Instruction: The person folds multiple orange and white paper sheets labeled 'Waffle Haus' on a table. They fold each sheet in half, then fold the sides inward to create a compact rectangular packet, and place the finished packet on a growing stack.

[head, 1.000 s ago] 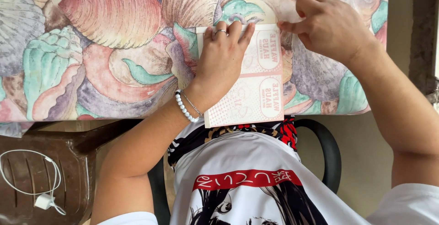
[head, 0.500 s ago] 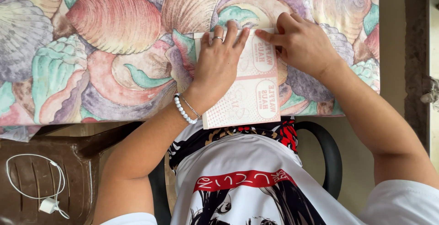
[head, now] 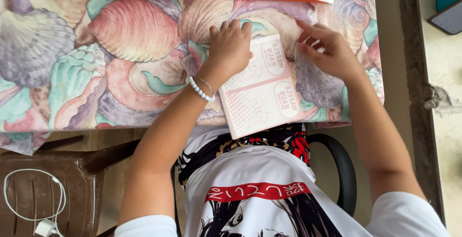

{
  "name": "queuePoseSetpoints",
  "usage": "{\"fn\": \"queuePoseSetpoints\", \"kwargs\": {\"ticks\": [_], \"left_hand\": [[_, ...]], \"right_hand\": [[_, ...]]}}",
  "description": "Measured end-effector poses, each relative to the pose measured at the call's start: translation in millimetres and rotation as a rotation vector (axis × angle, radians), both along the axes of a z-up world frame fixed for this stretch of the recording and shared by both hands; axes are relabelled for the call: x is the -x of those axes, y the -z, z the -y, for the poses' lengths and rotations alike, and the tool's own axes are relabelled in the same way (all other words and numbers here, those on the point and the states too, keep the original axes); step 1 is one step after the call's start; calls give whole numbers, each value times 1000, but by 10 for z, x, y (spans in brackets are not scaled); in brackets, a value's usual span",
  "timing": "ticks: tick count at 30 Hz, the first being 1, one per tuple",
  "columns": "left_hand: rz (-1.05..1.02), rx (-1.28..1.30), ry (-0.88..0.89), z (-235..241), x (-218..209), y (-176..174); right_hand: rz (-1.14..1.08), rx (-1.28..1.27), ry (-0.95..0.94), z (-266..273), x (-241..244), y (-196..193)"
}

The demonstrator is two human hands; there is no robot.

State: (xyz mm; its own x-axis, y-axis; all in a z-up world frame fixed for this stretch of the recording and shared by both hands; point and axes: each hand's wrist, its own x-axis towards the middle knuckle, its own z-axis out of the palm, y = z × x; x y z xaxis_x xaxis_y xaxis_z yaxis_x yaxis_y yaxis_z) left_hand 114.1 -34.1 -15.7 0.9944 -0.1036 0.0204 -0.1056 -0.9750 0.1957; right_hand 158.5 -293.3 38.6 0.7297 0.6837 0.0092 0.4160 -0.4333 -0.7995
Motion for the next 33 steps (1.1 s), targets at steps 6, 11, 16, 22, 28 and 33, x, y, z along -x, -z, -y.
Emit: {"fn": "queuePoseSetpoints", "kwargs": {"ticks": [6, 11, 16, 22, 28, 33], "left_hand": [[-40, 315, -16, -130, -80, 92], [334, 694, 263, -165, 418, -698], [847, 933, 108, -83, 1070, -819], [447, 1527, -249, 93, 1365, -532], [484, 1692, -300, 113, 1292, -357], [434, 1709, -283, 60, 1258, -312]], "right_hand": [[26, -238, 147, -98, 432, 264], [-266, -451, 283, -278, 587, 204], [-212, -607, 474, -297, 624, -66], [-150, -712, 535, -244, 598, -88], [-91, -664, 509, -164, 607, -45], [-82, -592, 468, -149, 667, -152]]}}
